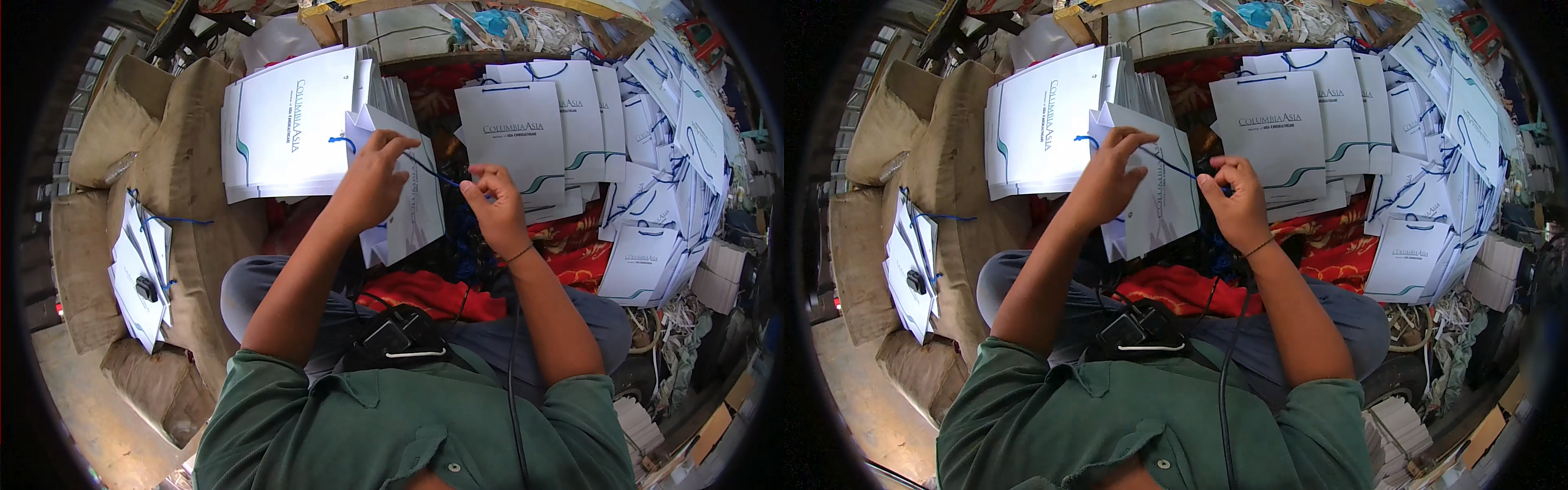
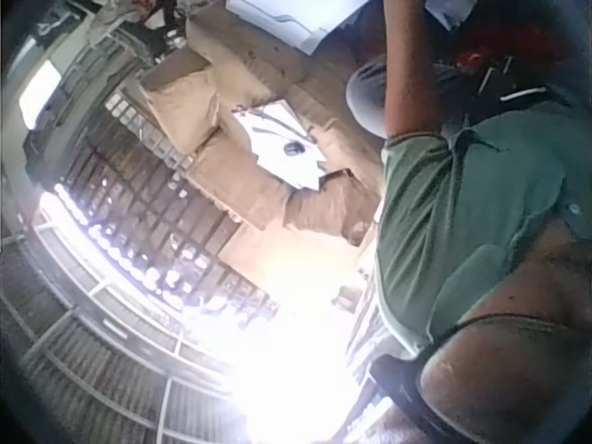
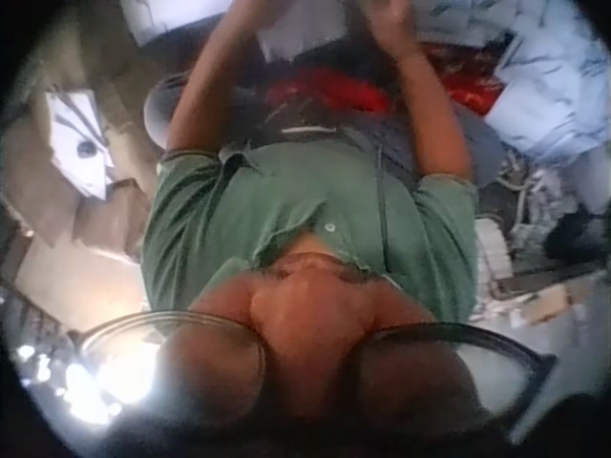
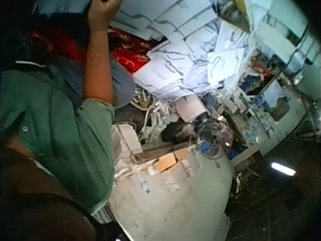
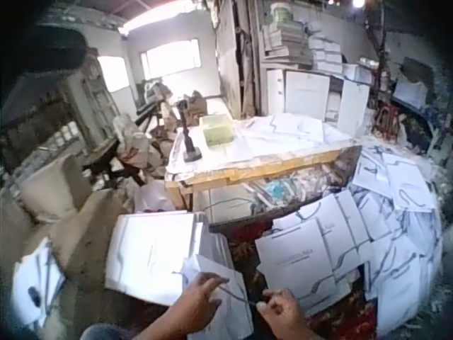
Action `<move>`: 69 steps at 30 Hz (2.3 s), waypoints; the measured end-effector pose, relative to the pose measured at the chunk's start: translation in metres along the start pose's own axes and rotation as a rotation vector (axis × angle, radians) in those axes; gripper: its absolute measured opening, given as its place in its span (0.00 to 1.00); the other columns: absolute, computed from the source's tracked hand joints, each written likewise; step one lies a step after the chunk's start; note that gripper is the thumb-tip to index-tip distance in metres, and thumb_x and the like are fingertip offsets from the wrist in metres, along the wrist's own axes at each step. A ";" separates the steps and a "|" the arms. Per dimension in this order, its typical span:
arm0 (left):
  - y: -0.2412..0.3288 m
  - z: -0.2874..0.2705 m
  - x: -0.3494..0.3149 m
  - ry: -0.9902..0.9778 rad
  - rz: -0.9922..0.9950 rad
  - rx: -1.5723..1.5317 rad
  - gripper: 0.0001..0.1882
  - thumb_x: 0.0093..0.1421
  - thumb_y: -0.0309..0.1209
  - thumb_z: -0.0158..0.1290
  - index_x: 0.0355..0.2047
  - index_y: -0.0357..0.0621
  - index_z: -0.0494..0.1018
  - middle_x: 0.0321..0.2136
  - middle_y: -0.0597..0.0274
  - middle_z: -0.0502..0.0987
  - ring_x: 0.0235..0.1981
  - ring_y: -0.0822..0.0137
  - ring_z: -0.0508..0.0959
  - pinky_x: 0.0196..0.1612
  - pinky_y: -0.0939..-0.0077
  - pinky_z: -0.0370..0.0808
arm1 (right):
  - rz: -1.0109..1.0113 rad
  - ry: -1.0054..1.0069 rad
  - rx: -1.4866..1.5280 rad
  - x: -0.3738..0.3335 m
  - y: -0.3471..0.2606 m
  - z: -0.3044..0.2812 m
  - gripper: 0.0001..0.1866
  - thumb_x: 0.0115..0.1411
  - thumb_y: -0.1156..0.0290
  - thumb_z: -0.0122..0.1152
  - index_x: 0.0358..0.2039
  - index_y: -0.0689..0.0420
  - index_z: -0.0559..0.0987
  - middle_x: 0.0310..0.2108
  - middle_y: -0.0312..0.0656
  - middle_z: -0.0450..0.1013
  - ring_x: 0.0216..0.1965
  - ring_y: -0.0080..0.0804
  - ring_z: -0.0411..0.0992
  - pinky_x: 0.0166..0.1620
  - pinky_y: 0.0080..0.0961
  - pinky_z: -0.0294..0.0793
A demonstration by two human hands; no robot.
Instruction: The person assembles paper gift bags by threading cord handles through the holes and securing them by hand.
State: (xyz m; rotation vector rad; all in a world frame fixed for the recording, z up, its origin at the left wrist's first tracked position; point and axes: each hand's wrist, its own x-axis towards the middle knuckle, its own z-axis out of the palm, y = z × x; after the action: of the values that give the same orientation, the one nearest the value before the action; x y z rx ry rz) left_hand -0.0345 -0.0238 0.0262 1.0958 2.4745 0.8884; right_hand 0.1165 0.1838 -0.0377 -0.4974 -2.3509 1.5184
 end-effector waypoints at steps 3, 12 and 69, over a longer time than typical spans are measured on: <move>0.015 0.015 -0.002 0.121 0.029 -0.245 0.45 0.61 0.17 0.62 0.77 0.48 0.57 0.76 0.40 0.53 0.70 0.40 0.73 0.63 0.52 0.79 | -0.128 0.049 0.413 0.002 -0.015 -0.005 0.13 0.70 0.71 0.72 0.30 0.62 0.78 0.40 0.41 0.84 0.39 0.24 0.79 0.45 0.26 0.78; 0.017 0.011 -0.020 -0.200 -0.137 -0.392 0.34 0.64 0.22 0.60 0.70 0.37 0.66 0.54 0.43 0.79 0.56 0.50 0.84 0.56 0.58 0.82 | 0.052 -0.103 0.381 -0.006 -0.041 -0.007 0.06 0.70 0.74 0.71 0.43 0.63 0.85 0.39 0.38 0.84 0.39 0.21 0.79 0.46 0.22 0.79; 0.013 0.030 -0.016 -0.220 -0.238 -0.585 0.26 0.69 0.19 0.60 0.67 0.32 0.72 0.44 0.54 0.83 0.46 0.67 0.83 0.52 0.70 0.80 | -0.157 -0.087 -0.048 -0.024 -0.047 0.017 0.08 0.65 0.73 0.68 0.42 0.63 0.84 0.39 0.51 0.80 0.39 0.53 0.81 0.43 0.41 0.80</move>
State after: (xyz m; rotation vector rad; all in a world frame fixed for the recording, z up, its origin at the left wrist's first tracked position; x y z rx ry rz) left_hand -0.0021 -0.0168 0.0118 0.6415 1.9235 1.2276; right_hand 0.1254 0.1415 -0.0033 -0.2550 -2.4333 1.4428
